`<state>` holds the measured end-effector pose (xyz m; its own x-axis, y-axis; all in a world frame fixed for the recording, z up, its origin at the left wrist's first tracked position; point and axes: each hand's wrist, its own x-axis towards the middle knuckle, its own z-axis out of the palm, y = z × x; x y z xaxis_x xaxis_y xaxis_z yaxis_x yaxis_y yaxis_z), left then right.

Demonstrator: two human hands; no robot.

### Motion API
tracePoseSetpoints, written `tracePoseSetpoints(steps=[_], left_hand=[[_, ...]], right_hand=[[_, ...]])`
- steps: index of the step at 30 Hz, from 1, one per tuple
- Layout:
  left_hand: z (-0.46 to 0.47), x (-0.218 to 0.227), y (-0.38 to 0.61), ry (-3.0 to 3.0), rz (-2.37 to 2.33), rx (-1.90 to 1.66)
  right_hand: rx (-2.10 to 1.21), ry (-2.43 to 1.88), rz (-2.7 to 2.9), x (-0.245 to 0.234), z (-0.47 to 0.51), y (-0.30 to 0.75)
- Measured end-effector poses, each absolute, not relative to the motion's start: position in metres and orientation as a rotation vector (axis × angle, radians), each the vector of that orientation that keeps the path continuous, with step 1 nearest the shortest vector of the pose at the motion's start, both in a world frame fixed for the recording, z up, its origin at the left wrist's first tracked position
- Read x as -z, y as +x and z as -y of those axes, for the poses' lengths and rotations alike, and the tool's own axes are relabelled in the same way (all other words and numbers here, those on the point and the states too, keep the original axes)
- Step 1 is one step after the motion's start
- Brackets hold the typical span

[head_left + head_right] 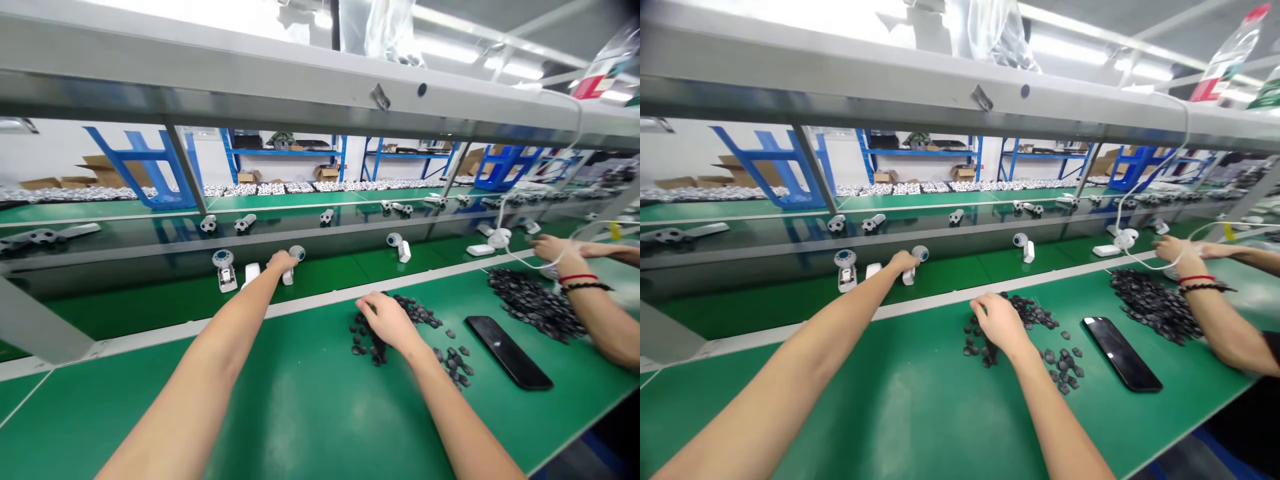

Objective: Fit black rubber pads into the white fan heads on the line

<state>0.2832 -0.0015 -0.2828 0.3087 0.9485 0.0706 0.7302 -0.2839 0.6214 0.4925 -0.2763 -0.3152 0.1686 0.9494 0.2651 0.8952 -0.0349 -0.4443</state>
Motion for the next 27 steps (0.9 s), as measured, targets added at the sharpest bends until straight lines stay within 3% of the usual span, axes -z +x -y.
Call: tracePoseSetpoints(steps=[7, 12, 18, 27], left_hand=[[0.06, 0.271, 0.314, 1.912, -1.231, -0.629], [0.153, 0.282, 0.263, 1.774, -0.856, -0.571], [0.241, 0.326, 0.176, 1.193, -0.553, -0.395], [0.263, 0.359, 0.146, 1.055, -0.555, -0.342]], right_hand=[[0.05, -2.171, 1.273, 0.317, 0.281, 0.572], [0.013, -2.353, 1.095, 0.335, 0.286, 0.606], [-0.051, -2.443, 1.204, 0.358, 0.273, 0.584], [0.145, -2.582, 1.253, 0.358, 0.276, 0.544]])
